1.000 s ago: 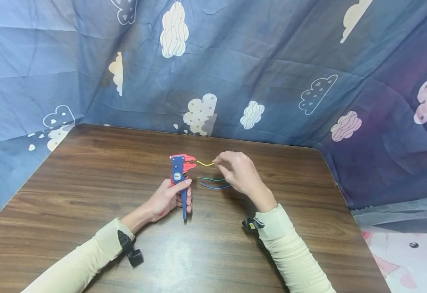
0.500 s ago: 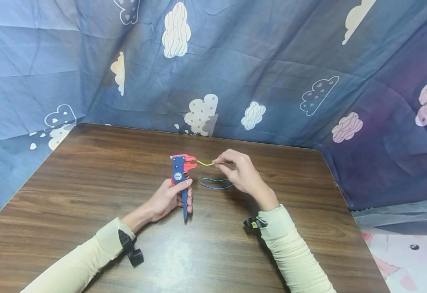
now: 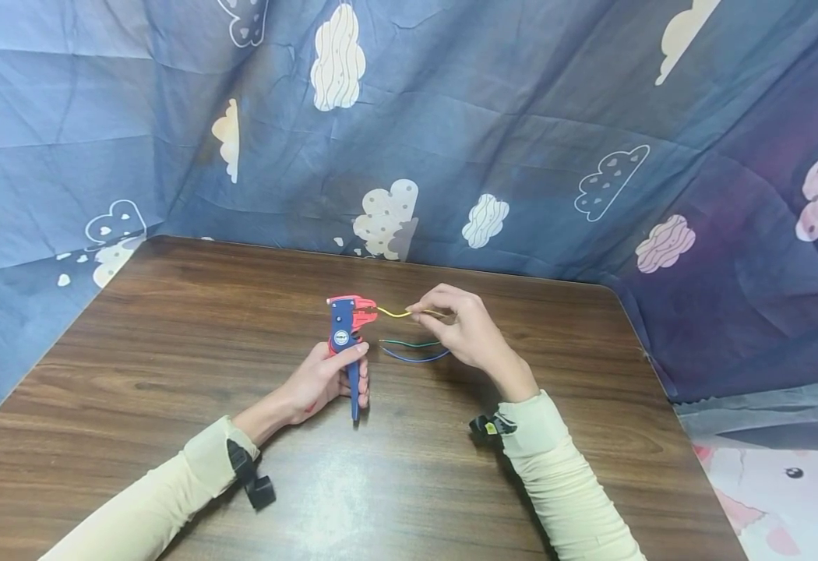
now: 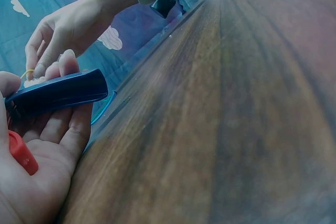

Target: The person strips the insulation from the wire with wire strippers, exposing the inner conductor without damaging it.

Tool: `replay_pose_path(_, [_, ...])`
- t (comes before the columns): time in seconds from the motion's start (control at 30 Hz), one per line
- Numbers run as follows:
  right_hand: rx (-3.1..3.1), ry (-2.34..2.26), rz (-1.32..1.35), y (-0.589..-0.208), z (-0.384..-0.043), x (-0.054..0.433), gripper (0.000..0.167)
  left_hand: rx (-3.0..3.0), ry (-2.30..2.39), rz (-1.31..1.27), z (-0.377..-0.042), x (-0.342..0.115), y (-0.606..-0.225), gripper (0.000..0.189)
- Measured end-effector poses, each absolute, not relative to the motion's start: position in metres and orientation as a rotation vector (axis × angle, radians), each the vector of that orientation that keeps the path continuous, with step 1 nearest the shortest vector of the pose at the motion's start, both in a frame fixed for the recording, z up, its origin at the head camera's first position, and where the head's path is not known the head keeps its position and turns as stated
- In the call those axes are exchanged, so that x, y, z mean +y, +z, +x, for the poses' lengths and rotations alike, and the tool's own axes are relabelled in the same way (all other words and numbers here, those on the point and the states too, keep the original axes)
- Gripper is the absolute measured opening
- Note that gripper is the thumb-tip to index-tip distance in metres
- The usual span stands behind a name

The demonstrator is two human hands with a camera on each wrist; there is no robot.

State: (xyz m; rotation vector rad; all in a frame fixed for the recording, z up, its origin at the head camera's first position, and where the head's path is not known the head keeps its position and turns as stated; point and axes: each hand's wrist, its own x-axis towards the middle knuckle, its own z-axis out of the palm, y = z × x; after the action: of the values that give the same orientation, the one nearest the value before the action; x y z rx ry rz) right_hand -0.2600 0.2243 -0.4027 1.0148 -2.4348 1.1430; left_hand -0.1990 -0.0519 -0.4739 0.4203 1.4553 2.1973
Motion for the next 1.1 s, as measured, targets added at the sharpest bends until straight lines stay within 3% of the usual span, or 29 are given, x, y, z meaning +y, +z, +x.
replay_pose_path(0.47, [-2.478,1.188,1.02,-0.4029,-0.2587,0.2229,0.025,1.442,2.177,0.449,-0.1994,-0.0519,-0.4754,0.044])
replay_pose_path(1.1, [-2.658,1.259,0.895,-0.3997,-0.2507,0.2207,0.011,1.444,2.178,0.504,-0.199,-0.0522,-0.4751,0.046])
